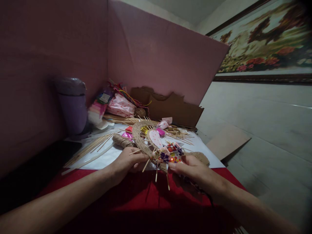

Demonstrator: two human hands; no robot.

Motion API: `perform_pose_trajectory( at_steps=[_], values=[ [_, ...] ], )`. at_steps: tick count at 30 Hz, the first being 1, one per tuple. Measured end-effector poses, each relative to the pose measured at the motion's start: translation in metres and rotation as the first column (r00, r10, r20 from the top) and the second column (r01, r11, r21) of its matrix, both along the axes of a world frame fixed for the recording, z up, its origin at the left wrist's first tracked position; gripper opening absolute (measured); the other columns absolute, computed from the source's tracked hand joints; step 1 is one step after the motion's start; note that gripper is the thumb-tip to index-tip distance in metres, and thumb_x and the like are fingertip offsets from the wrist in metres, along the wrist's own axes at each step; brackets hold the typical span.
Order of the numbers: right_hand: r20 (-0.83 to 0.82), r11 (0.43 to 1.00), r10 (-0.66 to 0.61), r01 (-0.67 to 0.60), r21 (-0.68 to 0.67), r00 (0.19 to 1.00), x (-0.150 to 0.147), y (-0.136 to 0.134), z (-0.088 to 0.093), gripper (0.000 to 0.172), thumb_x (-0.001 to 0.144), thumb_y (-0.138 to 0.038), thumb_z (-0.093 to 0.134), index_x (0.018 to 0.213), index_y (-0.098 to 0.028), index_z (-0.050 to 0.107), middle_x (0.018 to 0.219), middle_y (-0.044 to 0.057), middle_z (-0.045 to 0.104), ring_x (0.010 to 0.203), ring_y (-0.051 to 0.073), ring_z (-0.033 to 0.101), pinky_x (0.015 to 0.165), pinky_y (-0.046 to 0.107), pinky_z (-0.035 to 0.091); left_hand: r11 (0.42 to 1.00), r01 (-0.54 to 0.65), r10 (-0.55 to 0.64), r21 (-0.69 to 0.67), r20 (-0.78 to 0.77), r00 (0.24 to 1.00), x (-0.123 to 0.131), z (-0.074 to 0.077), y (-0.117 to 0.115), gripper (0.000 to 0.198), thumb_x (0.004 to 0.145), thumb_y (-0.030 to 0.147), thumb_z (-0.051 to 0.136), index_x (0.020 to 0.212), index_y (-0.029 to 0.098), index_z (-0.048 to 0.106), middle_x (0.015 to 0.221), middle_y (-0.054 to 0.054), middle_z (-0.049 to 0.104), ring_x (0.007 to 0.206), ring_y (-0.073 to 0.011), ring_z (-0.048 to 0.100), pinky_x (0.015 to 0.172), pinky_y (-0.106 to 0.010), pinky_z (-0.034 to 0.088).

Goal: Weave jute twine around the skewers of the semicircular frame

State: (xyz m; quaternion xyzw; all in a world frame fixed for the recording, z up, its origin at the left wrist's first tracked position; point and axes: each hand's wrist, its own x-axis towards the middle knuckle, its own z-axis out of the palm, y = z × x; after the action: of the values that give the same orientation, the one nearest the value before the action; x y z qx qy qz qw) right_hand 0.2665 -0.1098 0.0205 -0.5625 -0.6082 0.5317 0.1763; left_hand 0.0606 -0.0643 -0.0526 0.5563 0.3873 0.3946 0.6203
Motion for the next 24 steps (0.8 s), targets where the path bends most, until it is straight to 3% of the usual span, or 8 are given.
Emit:
perform_pose_trajectory(
  at_steps=[24],
  values=[
    [0.005,0.999,-0.031,0.031,0.01,1.0,-0.0027,0.0001,-0.0021,0.034,0.083,-0.043,0.053,0.063,-0.017,0.049,0.046,-0.004,0.05,0.031,0.004,0.037,0.031,0.016,0.027,1.0,0.008,-0.008,-0.01,0.004,1.0,0.0002,-0.0004,0.001,0.033,0.071,0.036,0.064,0.053,0.016,0.046,0.044,0.005,0.038,0.041,-0.0055,0.026,0.044,-0.027,0.011]
  ],
)
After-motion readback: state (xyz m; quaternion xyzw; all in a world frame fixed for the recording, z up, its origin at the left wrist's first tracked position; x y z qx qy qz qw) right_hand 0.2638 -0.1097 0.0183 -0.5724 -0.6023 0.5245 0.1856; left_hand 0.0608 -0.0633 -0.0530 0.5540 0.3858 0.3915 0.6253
